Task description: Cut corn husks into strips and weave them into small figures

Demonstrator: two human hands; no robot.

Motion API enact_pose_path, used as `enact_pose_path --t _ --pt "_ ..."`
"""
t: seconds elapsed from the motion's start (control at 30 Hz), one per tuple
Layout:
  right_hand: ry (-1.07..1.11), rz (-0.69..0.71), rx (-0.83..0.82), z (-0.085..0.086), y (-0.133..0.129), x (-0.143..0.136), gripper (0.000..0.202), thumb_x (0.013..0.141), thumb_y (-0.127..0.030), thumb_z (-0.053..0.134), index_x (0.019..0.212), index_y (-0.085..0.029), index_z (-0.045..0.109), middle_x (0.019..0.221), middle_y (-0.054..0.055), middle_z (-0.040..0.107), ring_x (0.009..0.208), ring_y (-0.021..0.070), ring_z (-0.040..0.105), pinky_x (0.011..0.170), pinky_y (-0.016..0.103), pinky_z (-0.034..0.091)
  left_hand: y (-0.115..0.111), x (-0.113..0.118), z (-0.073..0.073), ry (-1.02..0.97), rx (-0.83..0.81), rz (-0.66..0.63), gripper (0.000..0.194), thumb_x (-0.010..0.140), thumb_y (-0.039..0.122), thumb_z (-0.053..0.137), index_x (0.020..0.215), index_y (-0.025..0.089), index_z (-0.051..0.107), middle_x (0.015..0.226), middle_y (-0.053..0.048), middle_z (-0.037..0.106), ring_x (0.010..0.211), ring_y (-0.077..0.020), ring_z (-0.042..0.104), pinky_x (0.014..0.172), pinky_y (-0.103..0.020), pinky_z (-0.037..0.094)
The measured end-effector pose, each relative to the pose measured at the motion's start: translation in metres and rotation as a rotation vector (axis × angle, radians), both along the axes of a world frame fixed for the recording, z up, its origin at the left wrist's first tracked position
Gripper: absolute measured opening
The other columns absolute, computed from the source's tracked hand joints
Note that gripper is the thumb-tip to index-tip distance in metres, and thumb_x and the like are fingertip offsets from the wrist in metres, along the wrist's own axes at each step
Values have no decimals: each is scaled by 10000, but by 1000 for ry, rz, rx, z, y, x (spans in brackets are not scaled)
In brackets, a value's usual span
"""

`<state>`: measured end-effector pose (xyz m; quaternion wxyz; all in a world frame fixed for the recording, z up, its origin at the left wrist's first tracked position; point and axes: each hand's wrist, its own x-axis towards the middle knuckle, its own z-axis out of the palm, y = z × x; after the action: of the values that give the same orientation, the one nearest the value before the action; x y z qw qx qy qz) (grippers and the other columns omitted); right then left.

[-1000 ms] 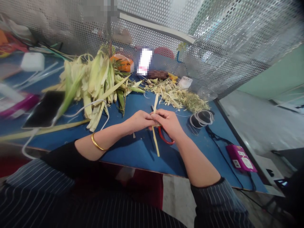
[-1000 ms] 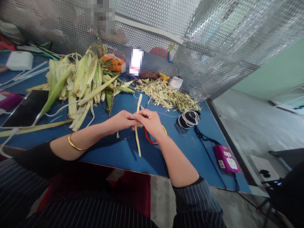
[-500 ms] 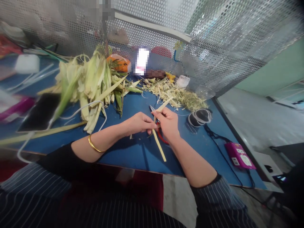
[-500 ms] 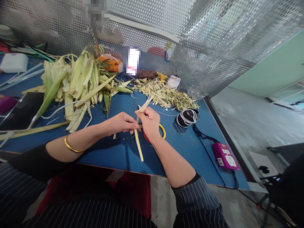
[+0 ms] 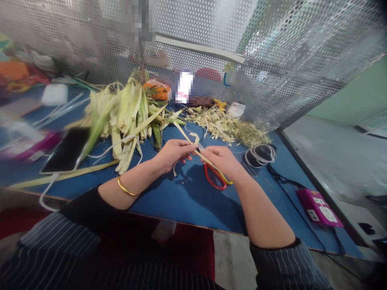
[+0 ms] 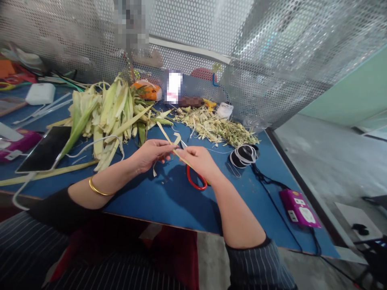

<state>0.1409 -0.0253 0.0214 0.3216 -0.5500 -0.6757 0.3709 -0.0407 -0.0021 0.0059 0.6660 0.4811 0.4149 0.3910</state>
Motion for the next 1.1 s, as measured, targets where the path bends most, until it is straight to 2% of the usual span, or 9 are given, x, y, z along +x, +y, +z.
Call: enact_pose_path --t 0.13,0.23,0.33,0.43,0.6,0.77,0.83,0.97,1.1 --pt "-112 137 105 -3 -2 -6 369 869 -409 536 580 -182 573 571 -19 575 571 114 502 605 252 373 1 4 -8 41 90 35 233 710 342 759 639 138 671 522 -2 569 452 -64 493 451 -210 379" --pt "-154 183 200 -5 0 -6 340 873 -339 525 570 -186 540 587 -22 562 592 109 498 632 249 372 2 6 -12 15 78 110 212 703 320 764 658 137 667 565 -5 600 437 -58 483 443 -213 390" --pt "-176 39 202 -8 3 -3 341 872 -354 527 578 -185 563 593 -16 582 593 116 507 625 257 365 2 5 -10 -10 5 124 220 703 328 769 732 127 685 668 -29 663 451 -55 508 454 -208 422" --pt "-124 -116 185 -12 7 0 344 872 -428 529 660 -183 647 665 3 645 641 137 539 624 267 366 0 2 -6 -48 -68 55 325 739 426 734 809 111 708 709 -61 696 491 -78 572 521 -224 488" --pt "-42 -104 124 -16 9 1 445 870 -554 492 761 -188 720 677 14 664 624 149 530 599 276 369 -4 2 -1 -18 -86 -40 344 776 442 698 825 102 717 689 -85 711 507 -100 610 546 -231 504" --pt "-322 -192 375 -15 10 3 376 862 -474 548 644 -204 689 708 35 659 721 171 548 759 326 396 -4 3 -4 54 -13 -21 300 790 407 694 831 111 720 673 -70 707 498 -89 599 538 -219 497" --pt "-245 -174 303 -14 9 2 394 864 -494 534 650 -201 687 687 31 650 708 171 552 755 330 403 -4 4 -4 81 -4 -18 312 790 412 693 834 104 720 665 -70 704 498 -93 600 536 -223 500" --pt "242 -100 -12 -14 5 -6 360 789 -517 616 666 -183 674 641 2 630 616 138 535 654 291 427 -7 6 -5 107 -31 -98 326 766 421 712 823 100 721 678 -82 712 511 -110 617 547 -239 510" --pt "461 -228 -2 -24 6 -15 264 689 -423 722 641 -175 646 622 -8 619 586 118 514 624 273 426 -10 7 -6 96 -52 -153 299 721 389 751 792 99 727 665 -75 711 524 -109 620 558 -232 504"
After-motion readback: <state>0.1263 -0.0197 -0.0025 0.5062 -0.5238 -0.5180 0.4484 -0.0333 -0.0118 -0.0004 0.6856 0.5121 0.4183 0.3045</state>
